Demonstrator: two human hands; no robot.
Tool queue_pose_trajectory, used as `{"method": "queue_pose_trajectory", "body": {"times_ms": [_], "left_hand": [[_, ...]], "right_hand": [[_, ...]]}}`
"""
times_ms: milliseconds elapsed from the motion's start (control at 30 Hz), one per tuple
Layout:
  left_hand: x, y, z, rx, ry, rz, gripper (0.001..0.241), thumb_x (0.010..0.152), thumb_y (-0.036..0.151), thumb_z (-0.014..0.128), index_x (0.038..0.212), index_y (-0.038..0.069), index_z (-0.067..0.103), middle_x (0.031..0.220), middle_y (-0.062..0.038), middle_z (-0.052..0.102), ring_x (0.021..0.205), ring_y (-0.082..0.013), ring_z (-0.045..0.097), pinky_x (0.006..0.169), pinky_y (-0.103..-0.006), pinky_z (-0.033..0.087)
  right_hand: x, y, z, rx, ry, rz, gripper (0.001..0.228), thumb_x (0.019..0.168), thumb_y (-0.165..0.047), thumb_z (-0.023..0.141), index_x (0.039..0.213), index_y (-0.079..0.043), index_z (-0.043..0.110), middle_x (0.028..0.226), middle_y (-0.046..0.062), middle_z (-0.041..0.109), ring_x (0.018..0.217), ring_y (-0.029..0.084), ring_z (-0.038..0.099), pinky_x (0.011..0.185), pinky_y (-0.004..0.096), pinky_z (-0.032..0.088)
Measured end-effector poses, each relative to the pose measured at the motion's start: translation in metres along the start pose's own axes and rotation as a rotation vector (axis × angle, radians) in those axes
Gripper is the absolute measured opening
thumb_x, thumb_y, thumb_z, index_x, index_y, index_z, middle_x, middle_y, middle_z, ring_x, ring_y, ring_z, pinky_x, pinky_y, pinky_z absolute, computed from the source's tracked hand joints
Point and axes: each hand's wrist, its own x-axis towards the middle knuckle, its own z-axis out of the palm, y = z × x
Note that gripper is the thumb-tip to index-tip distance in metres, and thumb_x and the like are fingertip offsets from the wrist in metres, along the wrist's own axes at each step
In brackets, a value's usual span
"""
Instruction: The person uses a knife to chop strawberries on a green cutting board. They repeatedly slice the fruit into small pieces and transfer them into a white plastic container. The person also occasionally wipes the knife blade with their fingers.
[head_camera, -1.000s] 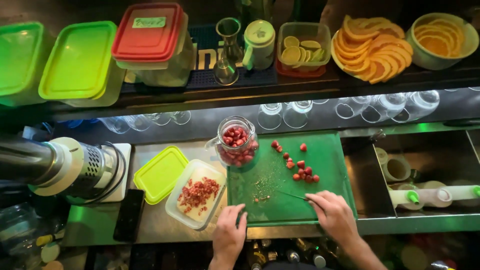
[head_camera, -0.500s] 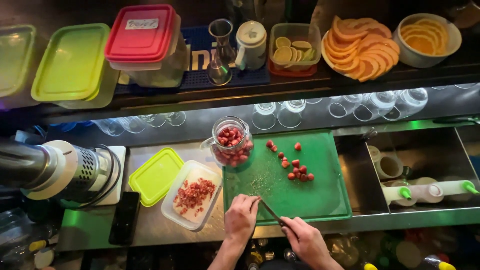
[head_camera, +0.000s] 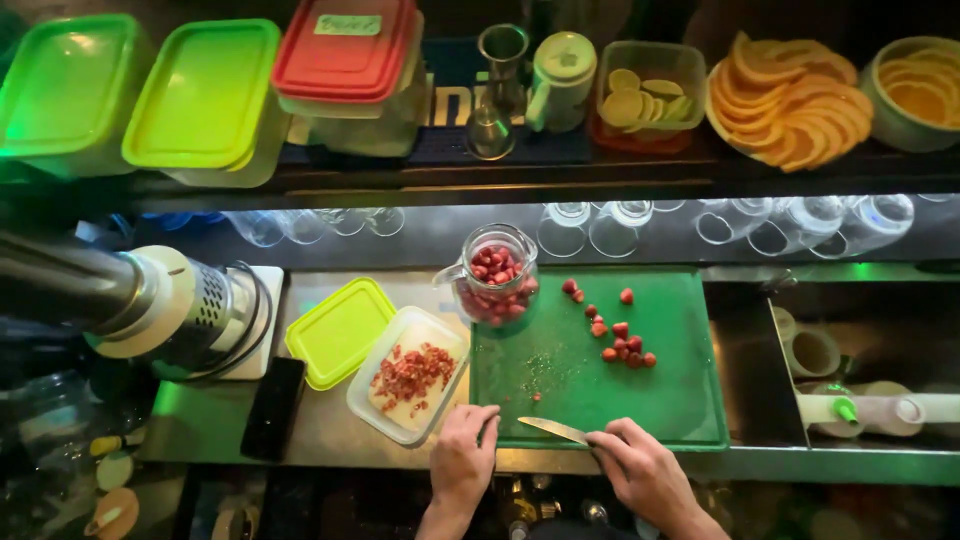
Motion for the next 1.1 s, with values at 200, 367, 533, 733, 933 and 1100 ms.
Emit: {"method": "queue_pose_trajectory", "body": {"times_ms": [200,367,533,733,933,1100], "left_hand": [[0.008,-0.005,0.023,0.017,-0.038,0.061,0.011,0.083,0.008,0.061,0.092,0.006,0.067,0.08,-0.006,0.064,0.065,-0.0133,0.062,0.054,-0.0159,0.059],[0.019,0.0,0.031,0.052,-0.139,0.158,0.013,0.085,0.009,0.056,0.094,0.008,0.066,0.08,-0.005,0.059,0.065,-0.0162,0.057,0.051,-0.0235,0.057],[0.032,0.008,0.028,0.12,-0.273,0.187,0.016,0.085,0.011,0.055,0.097,0.012,0.065,0.087,-0.006,0.056,0.068,-0.017,0.052,0.055,-0.024,0.056],[0.04,0.013,0.022,0.168,-0.255,0.282,0.031,0.084,-0.001,0.043,0.096,0.015,0.067,0.09,-0.006,0.053,0.079,-0.0217,0.05,0.065,-0.0339,0.046],[0.043,0.01,0.028,0.265,-0.268,0.282,0.043,0.079,-0.009,0.04,0.11,0.011,0.062,0.098,-0.005,0.053,0.086,-0.0215,0.048,0.07,-0.0348,0.045],[0.038,0.006,0.026,0.242,-0.192,0.31,0.038,0.083,-0.006,0.042,0.115,0.006,0.059,0.099,-0.01,0.054,0.088,-0.0229,0.053,0.076,-0.0352,0.05]], "right_hand": [[0.009,0.015,0.006,-0.03,-0.034,-0.009,0.017,0.084,-0.018,0.056,0.096,-0.009,0.064,0.084,0.004,0.058,0.068,0.018,0.061,0.062,0.03,0.051],[0.005,0.014,0.009,-0.024,-0.043,0.014,0.018,0.084,-0.018,0.056,0.098,-0.008,0.063,0.085,0.004,0.058,0.062,0.016,0.061,0.057,0.028,0.054],[0.003,0.018,0.011,-0.042,0.027,-0.007,0.018,0.085,-0.019,0.056,0.099,-0.009,0.063,0.085,0.005,0.057,0.066,0.019,0.06,0.061,0.03,0.05],[0.011,0.021,0.016,-0.085,0.063,0.009,0.019,0.084,-0.016,0.056,0.101,-0.01,0.062,0.084,0.005,0.054,0.065,0.019,0.058,0.06,0.03,0.049],[0.024,0.026,0.019,-0.122,0.104,0.017,0.018,0.085,-0.016,0.054,0.1,-0.012,0.063,0.085,0.005,0.055,0.067,0.022,0.058,0.058,0.032,0.049],[0.034,0.02,0.012,-0.122,0.105,0.026,0.018,0.084,-0.017,0.056,0.099,-0.011,0.064,0.084,0.004,0.055,0.065,0.021,0.058,0.056,0.033,0.048]]}}
